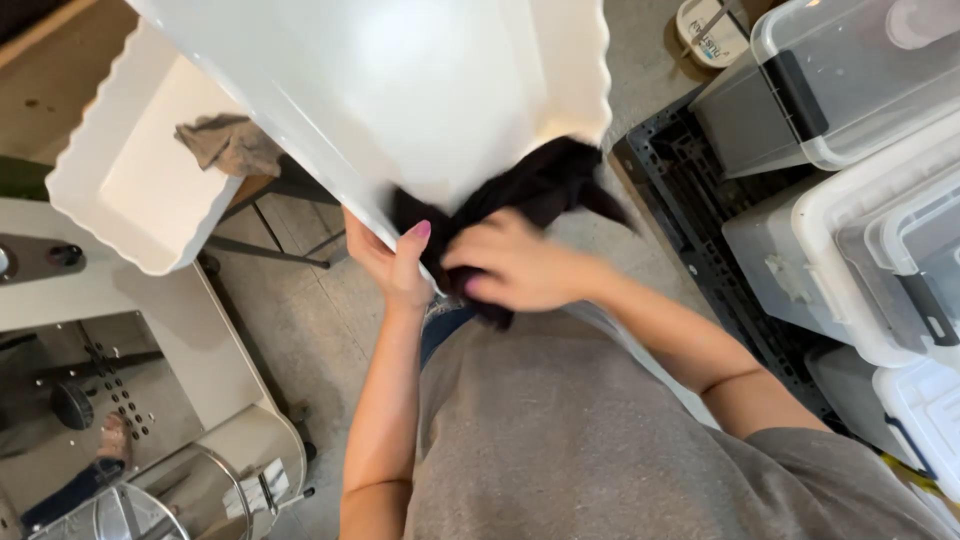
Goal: Cleaning white plastic trays using a cloth and stacking them
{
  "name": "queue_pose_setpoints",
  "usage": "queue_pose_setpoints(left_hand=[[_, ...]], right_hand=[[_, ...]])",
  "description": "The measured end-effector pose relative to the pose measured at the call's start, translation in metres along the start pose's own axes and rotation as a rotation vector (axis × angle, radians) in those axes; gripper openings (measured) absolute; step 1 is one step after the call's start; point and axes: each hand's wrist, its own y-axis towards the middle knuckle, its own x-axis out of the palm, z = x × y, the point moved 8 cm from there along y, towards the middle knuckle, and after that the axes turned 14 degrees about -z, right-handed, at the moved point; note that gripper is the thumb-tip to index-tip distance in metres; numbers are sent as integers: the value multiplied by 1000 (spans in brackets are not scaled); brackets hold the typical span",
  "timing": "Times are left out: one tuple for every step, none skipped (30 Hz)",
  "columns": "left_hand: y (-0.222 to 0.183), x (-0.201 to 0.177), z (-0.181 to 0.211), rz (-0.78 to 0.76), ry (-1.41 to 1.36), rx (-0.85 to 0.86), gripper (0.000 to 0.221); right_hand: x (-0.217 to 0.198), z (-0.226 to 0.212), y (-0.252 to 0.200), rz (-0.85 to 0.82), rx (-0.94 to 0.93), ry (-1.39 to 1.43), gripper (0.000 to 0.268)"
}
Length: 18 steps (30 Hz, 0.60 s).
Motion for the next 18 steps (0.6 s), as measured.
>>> queue_pose_setpoints(left_hand=[[0, -2, -4, -7, -3, 11, 45], [-1, -2, -5, -50, 4, 56, 73], [-2, -2, -6, -93, 11, 101, 104], [-6, -3, -4, -94, 15, 99, 104], [-9, -5, -4, -91, 38, 67, 101], [-12, -4, -5, -83, 58, 44, 99], [-17, -1, -10, -78, 58, 49, 99], [-23, 1, -20, -68, 22, -17, 102], [-29, 3, -31, -58, -13, -83, 105], [-32, 2, -30, -64, -16, -84, 105], [-34, 1, -27, -90, 29, -71, 100], [-33, 2, -25, -112, 75, -48, 95], [-30, 6, -23, -114, 72, -40, 95], [-32, 8, -22, -149, 60, -62, 94], [-34, 10, -20, -183, 47, -84, 94], [-38, 7, -24, -184, 47, -87, 94], [-43, 10, -29, -260, 109, -104, 98], [-48, 15, -34, -329, 171, -117, 102]], right_hand=[[5, 6, 4, 9, 0, -10, 33], [7, 13, 8, 53, 70, -188, 36], [10, 20, 12, 99, 140, -366, 41], [11, 46, 9, 101, 139, -362, 41], [-6, 84, -4, 326, 319, -321, 38], [-22, 122, -23, 549, 493, -284, 38], [-27, 126, -19, 548, 488, -289, 38], [-34, 133, -21, 638, 478, -146, 41], [-39, 140, -23, 725, 466, -2, 44], [-46, 141, -14, 730, 472, -3, 44], [-58, 137, -11, 841, 441, -15, 44], [-74, 134, -8, 951, 400, -34, 44], [-100, 134, -2, 956, 397, -41, 44], [-121, 126, 2, 1006, 386, -119, 44], [-141, 119, 7, 1054, 375, -199, 45], [-145, 111, 9, 1054, 378, -198, 45], [-148, 99, 15, 1014, 323, -220, 45], [-153, 87, 21, 969, 261, -245, 44]])
